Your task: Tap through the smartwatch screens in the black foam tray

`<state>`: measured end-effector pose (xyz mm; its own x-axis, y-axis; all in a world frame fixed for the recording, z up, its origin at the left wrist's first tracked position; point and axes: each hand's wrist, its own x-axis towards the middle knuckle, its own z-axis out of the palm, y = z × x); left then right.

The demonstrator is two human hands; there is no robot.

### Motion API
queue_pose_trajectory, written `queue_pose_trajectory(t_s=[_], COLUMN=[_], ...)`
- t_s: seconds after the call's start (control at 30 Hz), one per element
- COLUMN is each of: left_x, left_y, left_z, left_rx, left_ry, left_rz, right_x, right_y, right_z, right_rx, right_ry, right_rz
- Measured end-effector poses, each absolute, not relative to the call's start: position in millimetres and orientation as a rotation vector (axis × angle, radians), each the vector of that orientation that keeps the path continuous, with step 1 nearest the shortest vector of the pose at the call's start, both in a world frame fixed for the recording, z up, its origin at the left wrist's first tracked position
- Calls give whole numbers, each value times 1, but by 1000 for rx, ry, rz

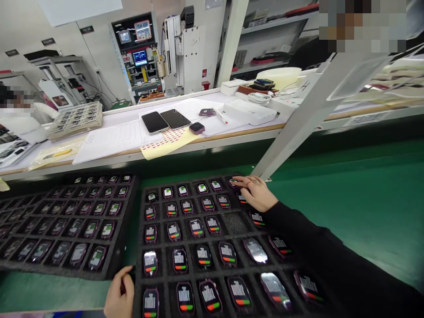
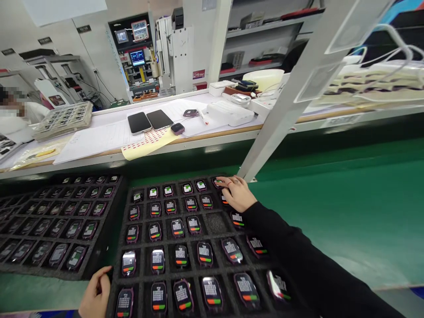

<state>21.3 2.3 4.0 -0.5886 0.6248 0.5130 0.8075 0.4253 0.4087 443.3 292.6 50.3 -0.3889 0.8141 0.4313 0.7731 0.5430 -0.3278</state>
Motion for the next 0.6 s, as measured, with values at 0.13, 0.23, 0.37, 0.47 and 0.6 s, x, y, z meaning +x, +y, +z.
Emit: queue_pose_trajectory(t_s=[0.13, 0.23, 0.37, 0.47, 0.6], left_x=[23, 23, 22, 22, 22], left_y=[3, 3, 3, 2, 2], left_z=[6, 7, 7, 6, 6], left_rx=[-1230, -1215, -1219, -1232, -1224], left_ry=[-2389, -2392, -2396, -2393, -2401], left_rz=[-934, -938, -963, -988, -1010], right_x=[442, 438, 424, 412, 401], right_y=[295, 296, 295, 294, 294], right_z=[59, 66, 70, 70, 66], right_rx=[-1221, -1169, -1106, -1067, -1043], right_ry=[-2213, -2242, -2315, -2378, -2438], right_rz=[134, 173, 219, 243, 252])
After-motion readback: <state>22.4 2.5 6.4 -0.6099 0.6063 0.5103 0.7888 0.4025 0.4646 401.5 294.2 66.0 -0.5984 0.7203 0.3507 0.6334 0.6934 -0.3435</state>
